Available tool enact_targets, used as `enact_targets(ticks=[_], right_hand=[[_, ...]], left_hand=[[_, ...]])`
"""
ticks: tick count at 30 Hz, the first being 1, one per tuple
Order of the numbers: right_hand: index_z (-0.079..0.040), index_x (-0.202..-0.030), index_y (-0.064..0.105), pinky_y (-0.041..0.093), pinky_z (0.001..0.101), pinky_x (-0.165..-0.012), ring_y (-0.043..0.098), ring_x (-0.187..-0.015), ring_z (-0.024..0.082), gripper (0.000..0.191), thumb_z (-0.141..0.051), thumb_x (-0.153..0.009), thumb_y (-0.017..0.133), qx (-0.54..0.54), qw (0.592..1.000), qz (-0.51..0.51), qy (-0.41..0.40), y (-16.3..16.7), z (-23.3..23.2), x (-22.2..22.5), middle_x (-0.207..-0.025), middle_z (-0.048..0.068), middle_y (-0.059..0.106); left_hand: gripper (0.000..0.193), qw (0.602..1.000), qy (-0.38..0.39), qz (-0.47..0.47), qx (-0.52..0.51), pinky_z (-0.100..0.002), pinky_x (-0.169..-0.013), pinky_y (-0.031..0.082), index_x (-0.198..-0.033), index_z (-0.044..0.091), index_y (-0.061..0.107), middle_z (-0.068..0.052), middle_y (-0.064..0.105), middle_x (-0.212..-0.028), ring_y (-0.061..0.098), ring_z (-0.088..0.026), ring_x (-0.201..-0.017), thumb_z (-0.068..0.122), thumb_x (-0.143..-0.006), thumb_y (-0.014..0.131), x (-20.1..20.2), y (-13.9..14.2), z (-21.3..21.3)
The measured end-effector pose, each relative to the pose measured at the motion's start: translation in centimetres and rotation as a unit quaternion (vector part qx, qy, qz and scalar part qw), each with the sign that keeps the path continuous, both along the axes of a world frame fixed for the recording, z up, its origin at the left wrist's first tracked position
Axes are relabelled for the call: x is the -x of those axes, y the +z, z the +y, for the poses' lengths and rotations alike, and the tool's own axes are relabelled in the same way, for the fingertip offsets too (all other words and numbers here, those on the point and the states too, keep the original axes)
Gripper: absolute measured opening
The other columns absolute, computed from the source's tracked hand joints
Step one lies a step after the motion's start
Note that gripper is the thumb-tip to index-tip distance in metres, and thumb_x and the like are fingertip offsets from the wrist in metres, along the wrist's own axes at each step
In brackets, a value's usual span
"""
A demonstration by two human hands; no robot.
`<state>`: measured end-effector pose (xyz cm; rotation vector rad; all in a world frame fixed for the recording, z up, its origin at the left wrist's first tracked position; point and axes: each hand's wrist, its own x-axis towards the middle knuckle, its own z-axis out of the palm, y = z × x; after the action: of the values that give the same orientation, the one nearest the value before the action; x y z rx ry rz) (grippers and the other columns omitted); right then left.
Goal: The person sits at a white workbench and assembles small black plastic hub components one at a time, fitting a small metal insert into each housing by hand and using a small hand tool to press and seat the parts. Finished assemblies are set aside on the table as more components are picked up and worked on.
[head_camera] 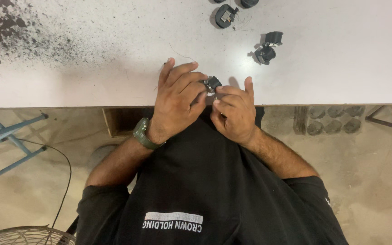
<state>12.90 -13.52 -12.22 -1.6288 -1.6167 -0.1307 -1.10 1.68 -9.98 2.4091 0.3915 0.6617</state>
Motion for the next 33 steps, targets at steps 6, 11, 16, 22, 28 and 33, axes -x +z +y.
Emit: enact_targets(ticks=[6,11,16,22,28,33], right_hand=[[-0.007,-0.107,0.061,0.02,0.0584,-0.129,0.067,-0.112,0.026,0.036,0.014,-0.081,0.077,0.022,1.0,0.002,-0.016,0.3,0.2,0.2,-0.098,0.007,0.064],[-0.007,-0.11,0.065,0.017,0.0592,-0.13,0.066,-0.116,0.028,0.03,0.008,-0.087,0.077,0.016,1.0,0.008,-0.01,1.2,0.1,-0.4,-0.103,0.008,0.063],[-0.008,-0.115,0.073,0.007,0.0612,-0.127,0.056,-0.12,0.033,0.029,-0.012,-0.087,0.083,0.054,0.994,-0.027,-0.088,2.7,0.2,-1.6,-0.102,0.009,0.056],[-0.007,-0.117,0.075,0.007,0.0633,-0.129,0.052,-0.126,0.03,0.04,-0.025,-0.085,0.092,0.12,0.988,-0.038,-0.088,3.1,1.5,-1.7,-0.108,0.007,0.058],[-0.007,-0.113,0.075,0.008,0.0647,-0.128,0.053,-0.126,0.03,0.037,-0.025,-0.087,0.093,0.108,0.99,-0.024,-0.087,2.9,1.5,-1.7,-0.108,0.006,0.059],[-0.006,-0.114,0.073,0.009,0.0649,-0.128,0.053,-0.127,0.03,0.037,-0.025,-0.088,0.092,0.12,0.991,-0.019,-0.053,3.0,1.2,-1.8,-0.11,0.008,0.059]], left_hand=[[0.011,1.0,-0.013,-0.007,0.014,-0.055,-0.129,0.023,-0.1,0.01,0.068,-0.002,0.068,-0.123,0.053,-0.024,-0.137,0.007,-0.093,0.076,0.0,0.0,0.2],[0.015,1.0,0.008,-0.018,0.018,-0.055,-0.127,0.022,-0.098,0.011,0.063,-0.002,0.069,-0.119,0.055,-0.025,-0.134,0.008,-0.09,0.076,0.1,0.5,0.1],[0.04,0.996,0.012,-0.022,0.087,-0.056,-0.123,0.026,-0.124,0.001,0.061,-0.004,0.067,-0.109,0.061,-0.024,-0.118,0.01,-0.089,0.076,0.3,1.0,0.6],[0.018,0.999,0.04,0.024,0.026,-0.056,-0.123,0.038,-0.105,0.012,0.068,-0.002,0.065,-0.109,0.063,-0.023,-0.114,0.008,-0.091,0.079,0.1,1.7,1.1],[0.019,0.996,-0.016,0.007,-0.083,-0.055,-0.12,0.039,-0.106,0.009,0.066,-0.008,0.055,-0.136,0.052,-0.03,-0.138,0.006,-0.092,0.079,0.7,2.6,1.6],[0.019,0.984,-0.058,-0.011,-0.169,-0.051,-0.112,0.044,-0.104,0.009,0.067,-0.008,0.056,-0.13,0.054,-0.028,-0.131,0.005,-0.089,0.079,0.1,2.9,1.3]])
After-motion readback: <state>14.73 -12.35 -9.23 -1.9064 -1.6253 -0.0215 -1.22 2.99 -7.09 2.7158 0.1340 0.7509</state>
